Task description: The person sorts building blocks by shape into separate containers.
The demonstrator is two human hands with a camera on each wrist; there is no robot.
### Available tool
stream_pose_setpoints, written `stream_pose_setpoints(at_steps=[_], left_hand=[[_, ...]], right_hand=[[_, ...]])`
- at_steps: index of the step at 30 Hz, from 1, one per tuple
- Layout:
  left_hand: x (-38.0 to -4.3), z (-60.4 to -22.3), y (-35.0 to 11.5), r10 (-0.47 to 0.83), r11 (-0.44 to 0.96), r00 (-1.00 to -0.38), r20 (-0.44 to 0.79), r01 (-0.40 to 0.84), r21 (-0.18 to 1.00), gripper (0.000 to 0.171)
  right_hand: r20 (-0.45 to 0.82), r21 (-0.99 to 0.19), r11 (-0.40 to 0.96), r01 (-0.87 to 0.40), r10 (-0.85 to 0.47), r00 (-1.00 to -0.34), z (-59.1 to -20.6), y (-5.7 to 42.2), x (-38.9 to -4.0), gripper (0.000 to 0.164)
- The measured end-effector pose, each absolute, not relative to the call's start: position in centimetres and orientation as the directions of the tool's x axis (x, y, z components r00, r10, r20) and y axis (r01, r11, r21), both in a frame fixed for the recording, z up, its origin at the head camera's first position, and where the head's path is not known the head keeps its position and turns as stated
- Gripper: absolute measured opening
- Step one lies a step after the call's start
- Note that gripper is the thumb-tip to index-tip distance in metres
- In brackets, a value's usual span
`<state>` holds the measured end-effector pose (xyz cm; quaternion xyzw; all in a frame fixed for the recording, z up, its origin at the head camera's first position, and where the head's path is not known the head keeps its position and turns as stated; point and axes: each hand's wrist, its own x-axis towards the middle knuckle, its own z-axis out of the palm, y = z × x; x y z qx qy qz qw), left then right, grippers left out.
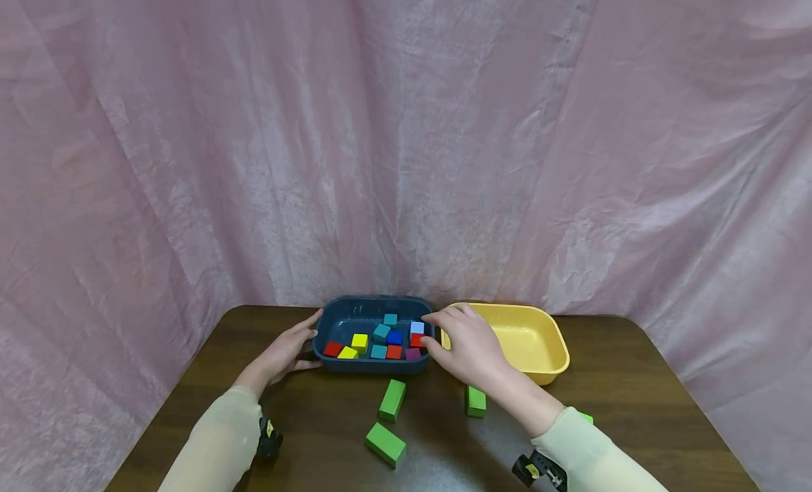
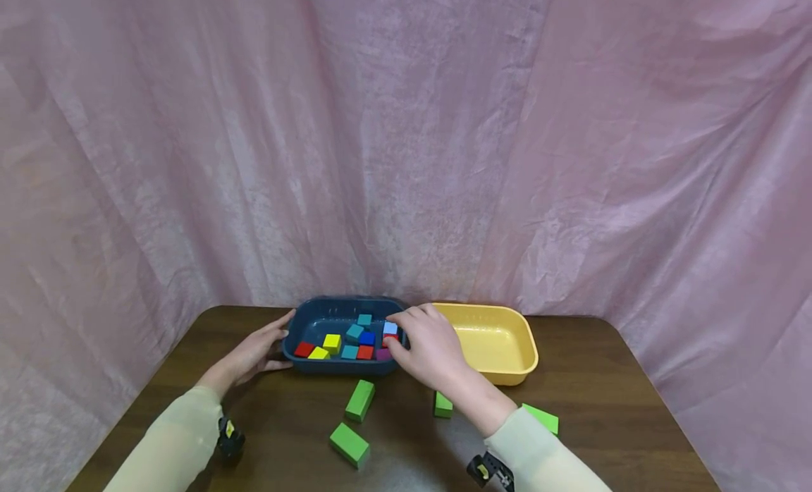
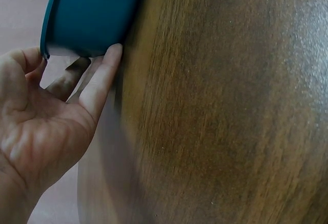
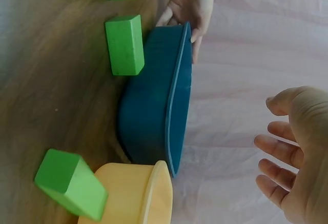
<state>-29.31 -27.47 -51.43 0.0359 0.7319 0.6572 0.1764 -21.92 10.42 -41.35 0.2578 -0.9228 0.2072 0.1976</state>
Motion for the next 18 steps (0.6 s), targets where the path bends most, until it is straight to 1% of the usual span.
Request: stream_pose_setpoints(at_steps=[9, 18], left_hand=[[-29.6, -51.6, -27.6, 0.271, 0.130, -0.939, -0.214, -0.184, 0.974, 0.059], [-29.8, -51.5, -27.5, 0.279, 0.135, -0.937, -0.211, -0.179, 0.974, 0.060]], right_hand=[[0.526, -0.236, 0.777, -0.583, -0.403, -0.750, -41.4, 12.6, -20.3, 0.030], [0.607, -0.225, 0.764, -0.605, -0.375, -0.700, -41.6, 16.6, -19.6, 0.034]])
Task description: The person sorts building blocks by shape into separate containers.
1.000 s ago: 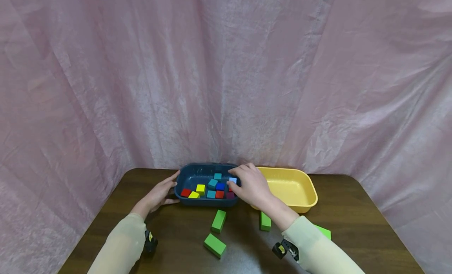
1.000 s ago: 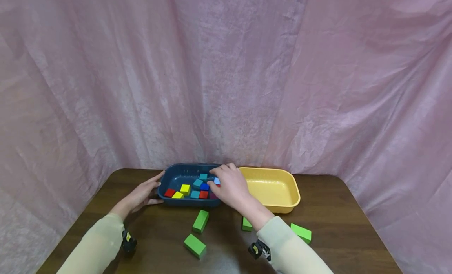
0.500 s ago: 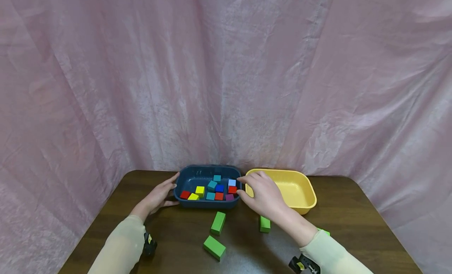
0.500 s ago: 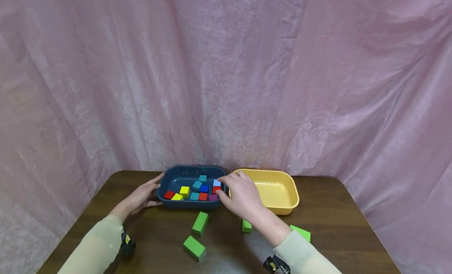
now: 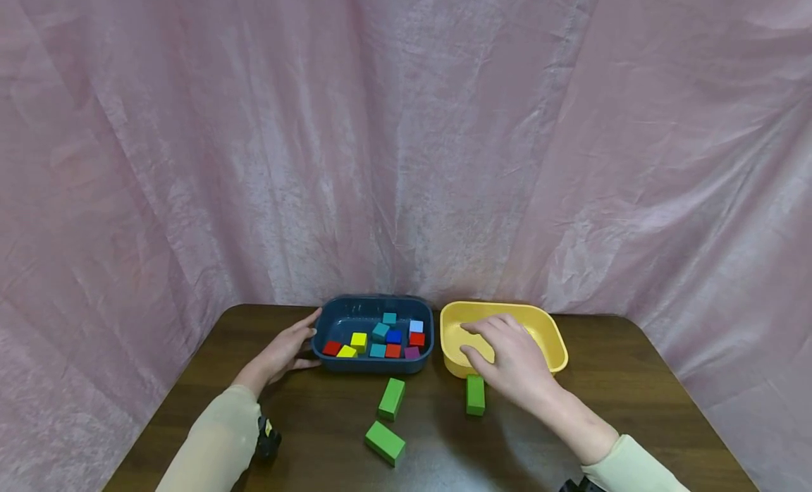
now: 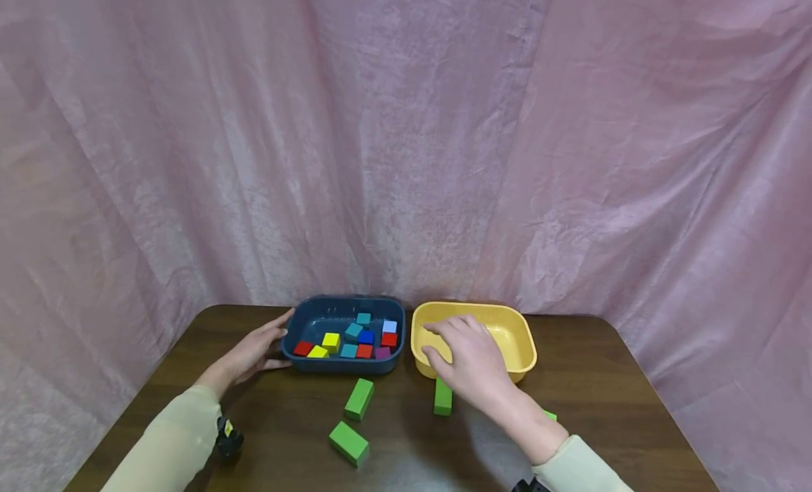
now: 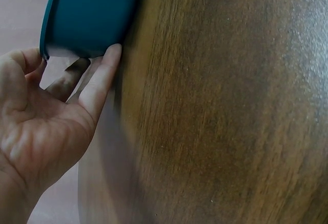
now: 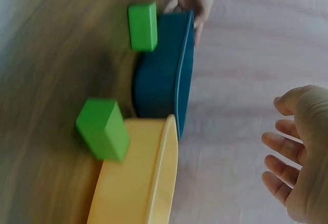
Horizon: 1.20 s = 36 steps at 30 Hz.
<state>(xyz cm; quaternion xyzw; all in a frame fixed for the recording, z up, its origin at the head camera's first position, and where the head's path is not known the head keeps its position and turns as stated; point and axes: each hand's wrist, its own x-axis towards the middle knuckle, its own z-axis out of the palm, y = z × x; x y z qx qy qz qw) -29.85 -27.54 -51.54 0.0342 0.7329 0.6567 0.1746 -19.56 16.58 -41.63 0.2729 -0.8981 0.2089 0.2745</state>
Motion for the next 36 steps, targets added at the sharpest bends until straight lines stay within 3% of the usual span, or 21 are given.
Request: stream_pose_setpoints(at_steps=[4, 17, 29, 36], left_hand=[[-29.9, -51.6, -27.6, 0.287, 0.134, -0.935, -0.208, -0.176, 0.975, 0.059], [-29.8, -51.5, -27.4, 0.300, 0.141, -0.932, -0.202, -0.166, 0.976, 0.060], [-29.8, -51.4, -27.4, 0.298, 0.144, -0.935, -0.194, -0.157, 0.977, 0.060], [-29.8, -51.7, -27.4, 0.289, 0.138, -0.937, -0.197, -0.163, 0.977, 0.059]], right_hand=[[0.639, -0.265, 0.764, -0.588, -0.317, -0.701, -41.6, 19.2, -19.9, 0.034], [0.583, -0.441, 0.801, -0.405, -0.088, -0.807, -41.9, 26.0, -21.7, 0.042], [0.325, -0.725, 0.657, -0.205, 0.065, -0.943, -44.4, 30.9, -24.3, 0.067], [0.137, -0.792, 0.606, -0.074, 0.057, -0.989, -46.5, 32.7, -25.4, 0.077]])
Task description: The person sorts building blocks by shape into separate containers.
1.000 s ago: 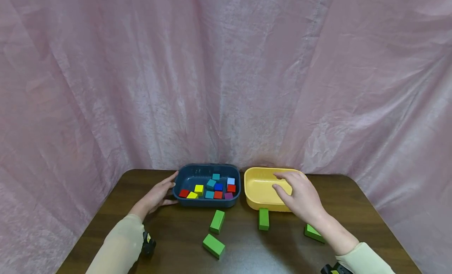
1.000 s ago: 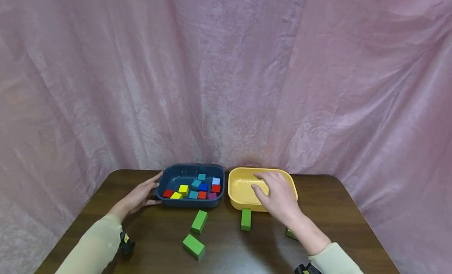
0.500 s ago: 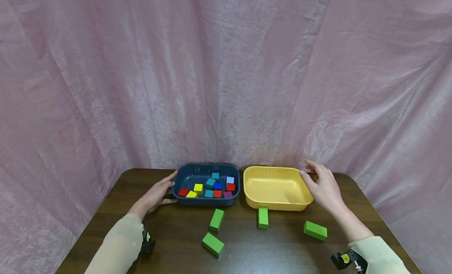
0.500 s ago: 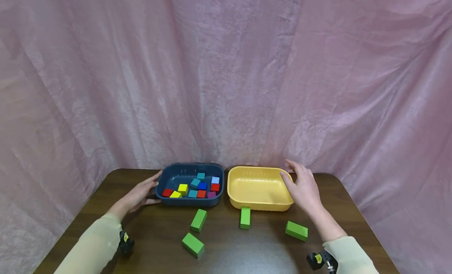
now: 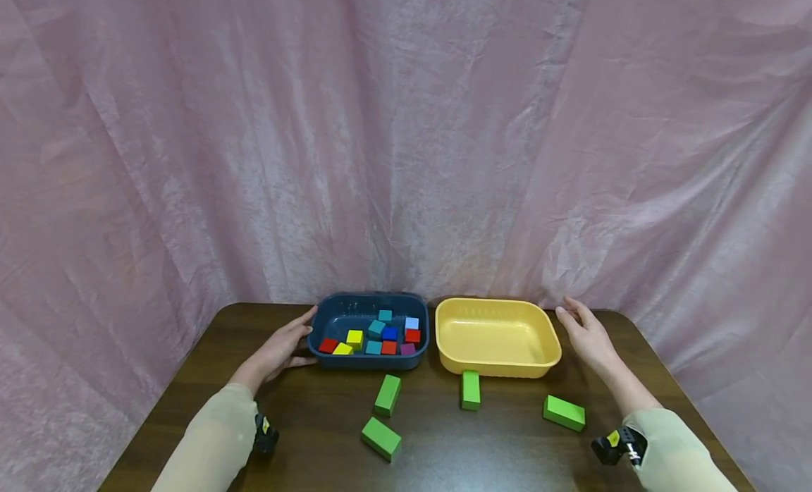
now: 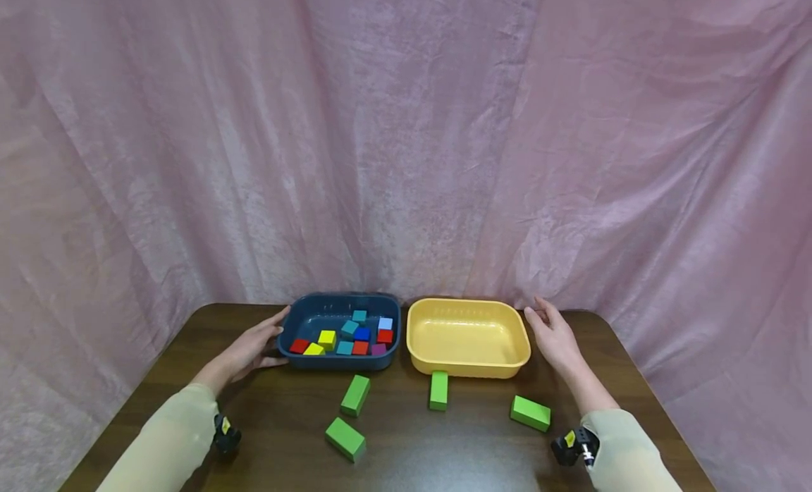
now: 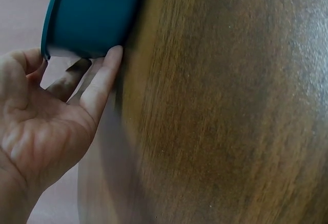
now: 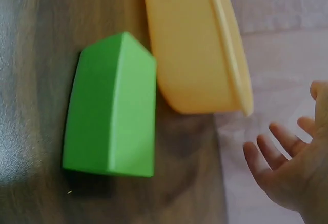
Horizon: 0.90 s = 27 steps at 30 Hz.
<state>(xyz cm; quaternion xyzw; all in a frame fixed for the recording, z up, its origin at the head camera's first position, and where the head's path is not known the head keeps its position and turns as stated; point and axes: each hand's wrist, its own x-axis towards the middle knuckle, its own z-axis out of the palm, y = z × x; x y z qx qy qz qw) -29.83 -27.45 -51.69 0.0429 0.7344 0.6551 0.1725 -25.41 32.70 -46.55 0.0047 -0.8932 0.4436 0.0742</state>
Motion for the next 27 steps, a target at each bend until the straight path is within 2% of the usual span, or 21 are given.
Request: stream_pose_setpoints(at_steps=[8, 11, 21, 24, 27], left_hand=[[-29.7, -51.6, -27.3, 0.282, 0.136, -0.939, -0.198, -0.165, 0.977, 0.060], [-29.7, -51.5, -27.3, 0.272, 0.143, -0.941, -0.201, -0.167, 0.976, 0.060], [-29.2, -51.2, -27.7, 0.192, 0.167, -0.966, -0.171, -0.139, 0.976, 0.062], [-28.7, -50.8, -28.5, 0.144, 0.156, -0.982, -0.121, -0.099, 0.983, 0.061], [-27.9, -50.1, -29.5, 0.089, 0.176, -0.996, -0.021, -0.005, 0.984, 0.061]], right_hand=[[-0.012, -0.891, 0.454, -0.005, -0.035, -0.999, -48.7, 33.1, -25.7, 0.072], [-0.058, -0.900, 0.435, 0.031, -0.049, -0.997, -49.1, 33.0, -25.6, 0.070], [-0.102, -0.928, 0.366, 0.065, -0.081, -0.992, -50.1, 32.9, -25.4, 0.064], [-0.104, -0.936, 0.346, 0.067, -0.090, -0.990, -50.2, 33.0, -25.4, 0.063], [-0.107, -0.946, 0.316, 0.072, -0.095, -0.990, -50.2, 33.1, -25.3, 0.062]])
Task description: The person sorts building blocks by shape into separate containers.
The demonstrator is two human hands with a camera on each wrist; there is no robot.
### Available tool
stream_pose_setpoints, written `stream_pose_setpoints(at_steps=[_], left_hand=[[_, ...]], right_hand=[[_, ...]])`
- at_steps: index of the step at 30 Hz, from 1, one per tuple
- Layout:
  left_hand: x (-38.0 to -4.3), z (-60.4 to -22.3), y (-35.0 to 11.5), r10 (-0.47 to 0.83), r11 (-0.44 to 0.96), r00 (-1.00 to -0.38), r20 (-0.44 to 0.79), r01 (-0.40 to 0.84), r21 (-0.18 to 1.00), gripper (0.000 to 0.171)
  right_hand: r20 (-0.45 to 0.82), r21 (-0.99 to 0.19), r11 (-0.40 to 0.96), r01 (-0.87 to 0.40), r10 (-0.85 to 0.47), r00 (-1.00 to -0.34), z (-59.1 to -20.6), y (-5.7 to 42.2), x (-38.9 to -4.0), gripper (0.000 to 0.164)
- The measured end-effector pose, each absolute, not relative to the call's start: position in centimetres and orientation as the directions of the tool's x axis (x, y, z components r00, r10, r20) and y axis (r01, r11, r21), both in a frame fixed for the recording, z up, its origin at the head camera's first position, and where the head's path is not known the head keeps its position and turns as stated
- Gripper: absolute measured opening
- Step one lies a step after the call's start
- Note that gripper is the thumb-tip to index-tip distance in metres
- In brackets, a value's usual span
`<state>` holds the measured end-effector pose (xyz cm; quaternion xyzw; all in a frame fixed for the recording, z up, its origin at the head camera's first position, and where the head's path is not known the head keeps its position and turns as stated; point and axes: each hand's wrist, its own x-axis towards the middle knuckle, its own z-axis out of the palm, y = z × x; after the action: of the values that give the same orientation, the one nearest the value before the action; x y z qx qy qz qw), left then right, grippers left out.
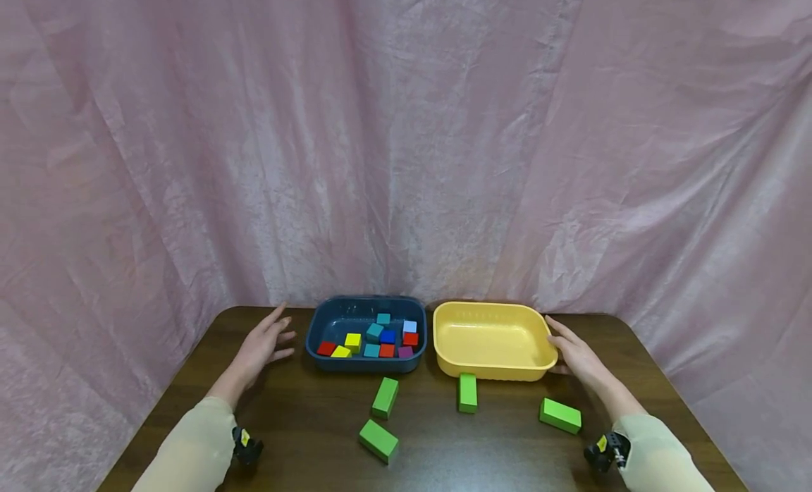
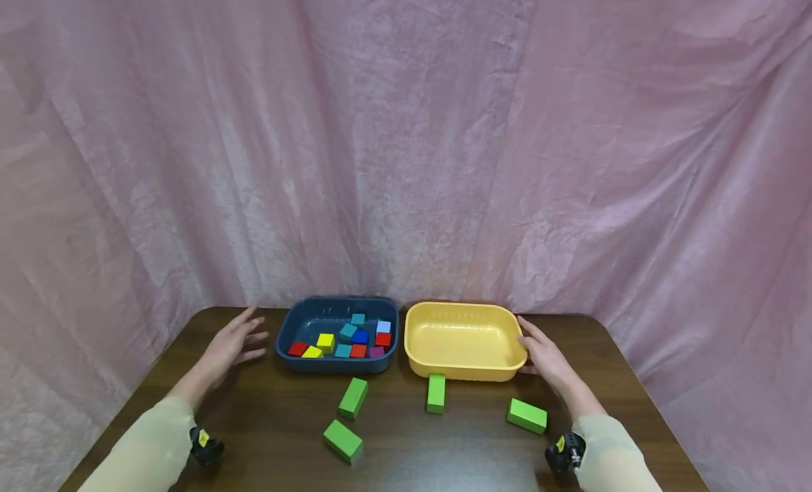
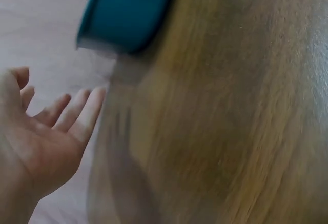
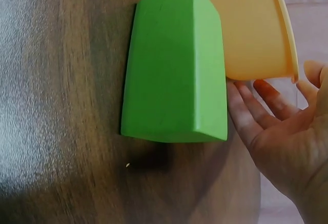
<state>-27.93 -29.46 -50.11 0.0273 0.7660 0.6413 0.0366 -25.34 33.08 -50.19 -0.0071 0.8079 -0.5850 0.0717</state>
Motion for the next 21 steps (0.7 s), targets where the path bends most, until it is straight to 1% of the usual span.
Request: stream_pose_setpoints(at_steps=[3, 6, 8, 12, 16, 19, 21], left_hand=[[-26.9, -49.2, -30.1, 0.049, 0.232, -0.995, 0.087, 0.096, 0.968, 0.060], [-25.7, -48.2, -30.3, 0.043, 0.269, -0.984, 0.175, 0.180, 0.946, 0.059], [-24.9, -47.7, -30.2, 0.056, 0.284, -0.973, 0.225, 0.231, 0.931, 0.058], [-22.9, -46.9, -29.4, 0.124, 0.311, -0.946, 0.298, 0.322, 0.894, 0.055], [-21.1, -46.7, -28.4, 0.217, 0.322, -0.915, 0.339, 0.395, 0.860, 0.051], [-20.0, -46.8, -27.5, 0.286, 0.332, -0.895, 0.341, 0.427, 0.841, 0.050], [-19.4, -46.8, -26.9, 0.322, 0.375, -0.888, 0.328, 0.438, 0.817, 0.049]], right_hand=[[-0.106, -0.959, 0.275, 0.071, -0.116, -0.988, -50.4, 33.2, -25.4, 0.062], [-0.109, -0.970, 0.229, 0.079, -0.122, -0.986, -50.5, 33.4, -25.5, 0.062], [-0.115, -0.975, 0.204, 0.086, -0.136, -0.984, -50.6, 33.6, -25.6, 0.063], [-0.127, -0.980, 0.169, 0.100, -0.157, -0.979, -50.8, 33.9, -25.7, 0.066], [-0.130, -0.982, 0.157, 0.101, -0.185, -0.974, -50.8, 34.1, -25.8, 0.069], [-0.132, -0.984, 0.144, 0.104, -0.198, -0.971, -50.9, 34.2, -25.8, 0.069], [-0.136, -0.985, 0.135, 0.110, -0.201, -0.970, -50.9, 34.3, -25.8, 0.070]])
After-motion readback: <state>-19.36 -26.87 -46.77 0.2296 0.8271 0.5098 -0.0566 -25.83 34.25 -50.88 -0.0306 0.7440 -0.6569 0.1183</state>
